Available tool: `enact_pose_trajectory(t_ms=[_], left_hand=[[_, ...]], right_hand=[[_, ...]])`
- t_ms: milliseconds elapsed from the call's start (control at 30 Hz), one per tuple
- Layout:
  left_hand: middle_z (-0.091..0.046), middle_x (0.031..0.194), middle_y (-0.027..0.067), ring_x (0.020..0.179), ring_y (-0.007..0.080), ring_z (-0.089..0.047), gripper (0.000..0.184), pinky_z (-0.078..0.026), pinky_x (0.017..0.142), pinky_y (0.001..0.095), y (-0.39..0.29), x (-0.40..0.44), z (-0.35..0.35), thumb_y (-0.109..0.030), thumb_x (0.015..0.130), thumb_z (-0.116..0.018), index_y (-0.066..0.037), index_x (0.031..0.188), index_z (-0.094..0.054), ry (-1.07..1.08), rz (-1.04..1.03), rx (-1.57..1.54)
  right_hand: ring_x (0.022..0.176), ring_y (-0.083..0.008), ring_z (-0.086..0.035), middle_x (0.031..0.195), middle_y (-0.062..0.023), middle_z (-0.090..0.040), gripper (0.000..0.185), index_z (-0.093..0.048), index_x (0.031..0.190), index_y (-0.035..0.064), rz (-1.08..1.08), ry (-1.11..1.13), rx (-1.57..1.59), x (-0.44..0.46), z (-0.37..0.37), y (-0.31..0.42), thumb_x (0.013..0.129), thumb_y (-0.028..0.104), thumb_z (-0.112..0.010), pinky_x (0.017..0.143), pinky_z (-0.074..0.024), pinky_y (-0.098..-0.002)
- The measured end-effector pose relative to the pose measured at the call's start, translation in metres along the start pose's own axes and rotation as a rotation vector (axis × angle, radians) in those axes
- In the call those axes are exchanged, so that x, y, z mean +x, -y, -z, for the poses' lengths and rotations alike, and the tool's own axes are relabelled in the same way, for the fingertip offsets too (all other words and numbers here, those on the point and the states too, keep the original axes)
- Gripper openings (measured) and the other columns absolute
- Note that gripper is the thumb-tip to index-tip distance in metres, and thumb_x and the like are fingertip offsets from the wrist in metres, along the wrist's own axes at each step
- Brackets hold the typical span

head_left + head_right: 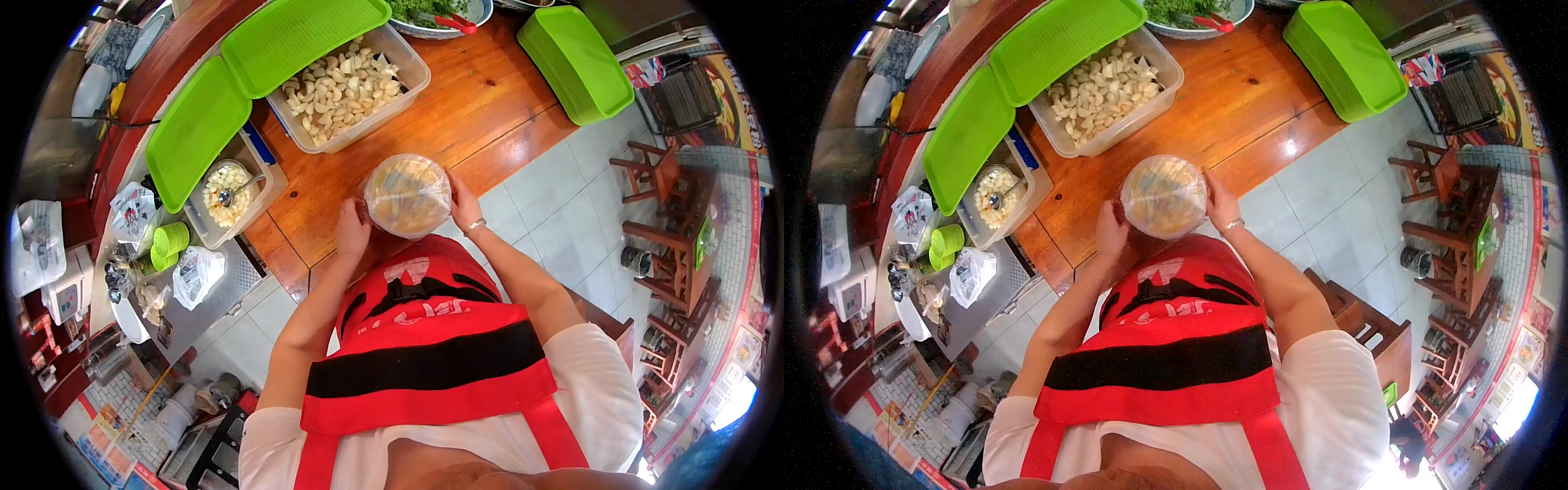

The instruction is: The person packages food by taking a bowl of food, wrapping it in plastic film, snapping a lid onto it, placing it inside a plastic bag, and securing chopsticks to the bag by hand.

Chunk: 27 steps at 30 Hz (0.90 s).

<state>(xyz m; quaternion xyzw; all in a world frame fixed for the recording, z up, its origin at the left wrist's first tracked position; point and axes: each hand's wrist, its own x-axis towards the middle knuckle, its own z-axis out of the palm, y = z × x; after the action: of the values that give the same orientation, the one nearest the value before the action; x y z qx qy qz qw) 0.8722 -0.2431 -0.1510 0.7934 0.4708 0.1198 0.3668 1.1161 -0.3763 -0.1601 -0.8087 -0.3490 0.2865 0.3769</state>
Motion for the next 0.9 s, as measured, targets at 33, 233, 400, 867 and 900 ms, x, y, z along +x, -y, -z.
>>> enact_pose_trajectory(t_ms=[33, 233, 400, 867, 900], left_hand=[[-0.058, 0.104, 0.0187, 0.094, 0.0337, -0.059, 0.042, -0.048, 0.082, 0.0407, -0.001, 0.004, 0.006, -0.005, 0.078, -0.062, -0.005, 0.119, -0.052, -0.052, 0.040, -0.071], [-0.057, 0.103, 0.0147, 0.092, 0.0320, -0.059, 0.037, -0.048, 0.080, 0.0380, -0.024, 0.026, 0.026, 0.001, 0.081, -0.055, -0.008, 0.116, -0.055, -0.036, -0.060, -0.147], [-0.058, 0.101, 0.0136, 0.094, 0.0337, -0.058, 0.030, -0.048, 0.080, 0.0376, -0.016, 0.038, 0.012, 0.000, 0.079, -0.054, -0.006, 0.109, -0.059, -0.035, -0.202, -0.092], [-0.058, 0.110, 0.0194, 0.104, 0.0375, -0.055, 0.030, -0.045, 0.088, 0.0402, -0.010, 0.038, 0.002, -0.004, 0.081, -0.054, -0.001, 0.111, -0.057, 0.033, -0.134, -0.192], [-0.058, 0.110, 0.0194, 0.104, 0.0375, -0.055, 0.030, -0.045, 0.088, 0.0402, -0.014, 0.032, 0.004, -0.004, 0.081, -0.054, -0.001, 0.111, -0.057, 0.032, -0.134, -0.194]], right_hand=[[0.086, -0.0399, -0.062, 0.097, -0.0212, -0.064, 0.044, -0.049, 0.130, 0.0161, 0.034, 0.050, 0.023, 0.003, 0.002, 0.001, 0.087, 0.015, -0.057, 0.074, -0.0499, -0.0437], [0.088, -0.0382, -0.063, 0.098, -0.0204, -0.065, 0.031, -0.061, 0.114, 0.0124, 0.207, 0.050, -0.147, 0.016, 0.000, 0.003, 0.085, 0.021, -0.057, 0.075, -0.0495, -0.0453], [0.086, -0.0380, -0.063, 0.094, -0.0202, -0.065, 0.030, -0.063, 0.106, 0.0075, 0.182, 0.075, -0.310, 0.027, -0.006, 0.003, 0.083, 0.026, -0.058, 0.074, -0.0507, -0.0440], [0.089, -0.0345, -0.060, 0.089, -0.0157, -0.063, 0.027, -0.060, 0.108, 0.0094, 0.241, -0.029, -0.287, 0.017, -0.003, 0.011, 0.082, 0.016, -0.056, 0.080, -0.0477, -0.0407], [0.089, -0.0335, -0.060, 0.090, -0.0163, -0.061, 0.030, -0.059, 0.110, 0.0072, 0.193, -0.031, -0.141, 0.010, 0.000, 0.012, 0.080, 0.012, -0.059, 0.078, -0.0482, -0.0397]])
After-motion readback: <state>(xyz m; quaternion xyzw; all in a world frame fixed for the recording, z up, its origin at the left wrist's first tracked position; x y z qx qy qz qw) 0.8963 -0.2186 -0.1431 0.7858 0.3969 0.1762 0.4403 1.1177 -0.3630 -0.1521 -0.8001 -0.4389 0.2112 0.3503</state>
